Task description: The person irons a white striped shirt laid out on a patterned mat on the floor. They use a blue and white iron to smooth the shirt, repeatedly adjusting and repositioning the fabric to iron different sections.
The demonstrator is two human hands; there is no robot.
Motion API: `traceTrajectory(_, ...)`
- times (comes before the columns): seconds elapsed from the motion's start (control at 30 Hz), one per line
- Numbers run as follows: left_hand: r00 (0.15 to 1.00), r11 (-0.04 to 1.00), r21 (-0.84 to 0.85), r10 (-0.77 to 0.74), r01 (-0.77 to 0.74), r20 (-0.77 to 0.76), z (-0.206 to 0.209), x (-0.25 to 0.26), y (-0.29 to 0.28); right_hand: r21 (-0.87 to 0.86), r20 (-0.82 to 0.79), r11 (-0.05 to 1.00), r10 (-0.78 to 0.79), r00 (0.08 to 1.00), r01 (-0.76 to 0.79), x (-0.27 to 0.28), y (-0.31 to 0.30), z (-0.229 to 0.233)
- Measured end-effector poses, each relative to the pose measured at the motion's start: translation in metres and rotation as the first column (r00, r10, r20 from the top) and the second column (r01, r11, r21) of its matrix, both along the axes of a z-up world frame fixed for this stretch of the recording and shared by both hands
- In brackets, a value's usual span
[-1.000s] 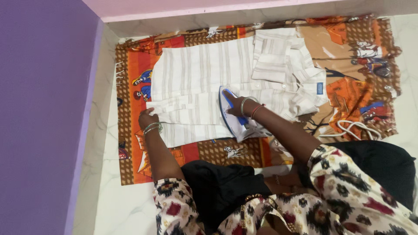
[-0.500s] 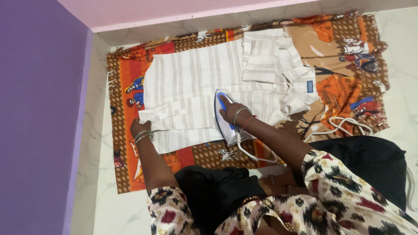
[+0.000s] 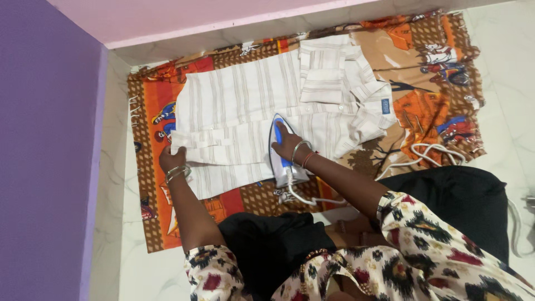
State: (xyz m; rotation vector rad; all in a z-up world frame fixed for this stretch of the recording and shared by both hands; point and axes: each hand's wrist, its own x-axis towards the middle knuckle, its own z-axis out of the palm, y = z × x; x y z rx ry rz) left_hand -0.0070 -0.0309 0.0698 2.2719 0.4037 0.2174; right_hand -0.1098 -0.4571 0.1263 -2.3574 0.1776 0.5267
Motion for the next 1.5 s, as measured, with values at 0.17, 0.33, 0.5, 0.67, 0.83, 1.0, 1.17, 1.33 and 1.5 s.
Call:
traceTrajectory(0.17,0.989,0.989,0.009,-0.145,0.145,-0.02,-0.002,0.006,-0.02,0.207,0.114,0.978,-0.034,0.993,0.01,-0.001,-0.007,-0.042)
traceTrajectory(0.33,0.962,0.972,0.112,-0.223,0.207,0.156,0.0,0.007,-0.038,0.309,0.239,0.949,-0.014,0.971,-0.063,-0.013,-0.025,-0.036)
traceTrajectory(0.5,0.981,0.96,0.232,-0.176,0.155,0.076,0.014,-0.009,-0.04,0.385,-0.023,0.912,-0.143,0.989,0.141,-0.06,-0.085,0.047)
traceTrajectory(0.67,0.966,0.966,0.187,-0.206,0.176,0.159,0.049,-0.011,-0.083,0.436,-0.005,0.815,-0.423,0.906,0.383,-0.112,-0.189,0.118)
traceTrajectory(0.83,0.829,0.826,-0.105,-0.559,0.554,-0.015,0.049,-0.031,-0.194,0.361,0.646,0.908,-0.408,0.645,0.213,-0.146,-0.279,0.13)
traceTrajectory(1.0,0.811,0.79,0.186,-0.558,0.584,-0.174,0.017,-0.044,-0.251,0.661,0.527,0.702,-0.686,0.502,0.266,-0.175,-0.346,0.119)
traceTrajectory(1.17,0.798,0.77,0.391,-0.243,0.504,-0.552,-0.007,-0.038,-0.244,0.678,0.49,0.624,-0.777,0.394,0.388,-0.185,-0.38,0.101)
traceTrajectory(1.33,0.787,0.903,0.307,-0.052,0.3,-0.615,-0.016,-0.032,-0.23,0.759,0.468,0.576,-0.807,0.361,0.303,-0.184,-0.388,0.08)
traceTrajectory(1.5,0.879,0.965,0.135,-0.139,0.223,-0.457,-0.008,-0.011,-0.221,0.74,0.43,0.575,-0.803,0.413,0.349,-0.182,-0.394,0.075)
